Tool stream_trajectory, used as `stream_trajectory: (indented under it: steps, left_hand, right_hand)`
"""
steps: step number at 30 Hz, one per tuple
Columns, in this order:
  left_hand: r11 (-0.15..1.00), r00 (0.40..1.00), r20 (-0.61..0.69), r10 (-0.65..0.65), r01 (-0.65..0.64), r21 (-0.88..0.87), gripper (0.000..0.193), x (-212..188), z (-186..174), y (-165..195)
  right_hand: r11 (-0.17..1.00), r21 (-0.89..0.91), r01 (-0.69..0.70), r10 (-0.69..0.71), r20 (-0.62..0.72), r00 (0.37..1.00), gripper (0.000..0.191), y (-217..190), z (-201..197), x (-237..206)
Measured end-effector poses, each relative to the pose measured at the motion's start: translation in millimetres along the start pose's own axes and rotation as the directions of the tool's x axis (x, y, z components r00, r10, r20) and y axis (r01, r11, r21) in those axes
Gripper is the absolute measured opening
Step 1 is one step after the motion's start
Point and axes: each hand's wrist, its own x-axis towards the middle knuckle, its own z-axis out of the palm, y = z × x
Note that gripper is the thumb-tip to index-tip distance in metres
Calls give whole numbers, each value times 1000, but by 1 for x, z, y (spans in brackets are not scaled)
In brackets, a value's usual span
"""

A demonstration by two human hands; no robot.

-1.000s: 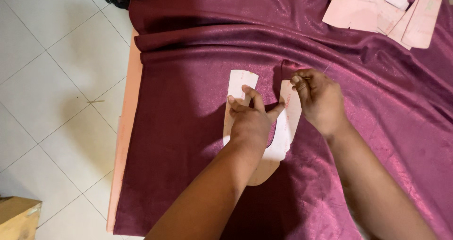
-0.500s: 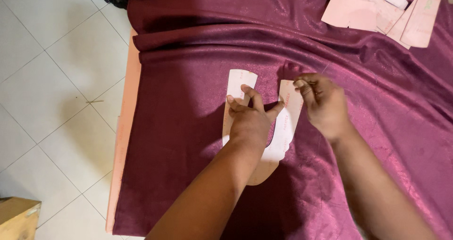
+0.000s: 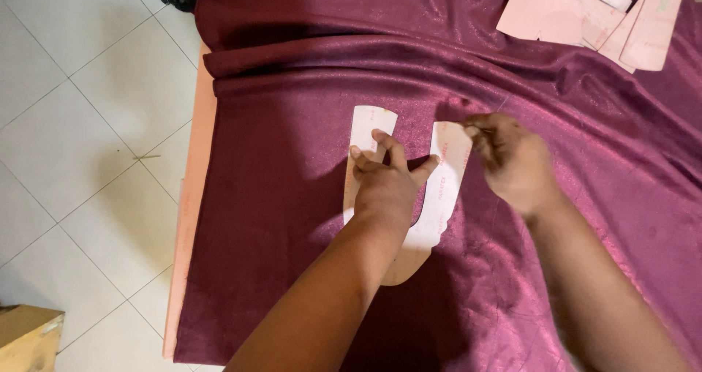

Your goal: The person places a U-shaped paper pattern on a maroon fabric and traces its outline with a pencil. They then reposition the pattern and trace a second outline on the fabric.

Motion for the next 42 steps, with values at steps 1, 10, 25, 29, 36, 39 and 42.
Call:
stream_trajectory:
  steps: [1,10,25,29,36,39,42]
  left_hand:
    - [1000,1000,11,18,-18,7,117,0,-1,-1]
    - [999,994,103,19,-15,-42,127,-4,-10,-3]
    - [1000,1000,13,-23,23,-21,126,0,-1,3]
    - [1000,1000,3,-26,26,-14,127,0,-1,4]
    - [1000,999,33,-3,4,-25,139,-6,-7,1]
    - [999,999,44,-11,13,-41,139,-5,-8,2]
    - [999,999,21,-38,38,-28,135,-1,-5,6]
  right_hand:
    - [995,-88,-35,36,2,999,17,1,-3,-1]
    - [977,-147,-154,159,23,987,18,12,-14,-9]
    - [956,-157,-246,248,-6,969,19,13,-17,-16]
    - [980,-106,-170,167,-32,985,18,18,-15,-22]
    - [928,8,-373,362,218,906,18,-1,-1,-71]
    - [933,-37,-357,358,178,917,21,6,2,-68]
    - [958,-41,-284,286,46,957,17,25,-3,-38]
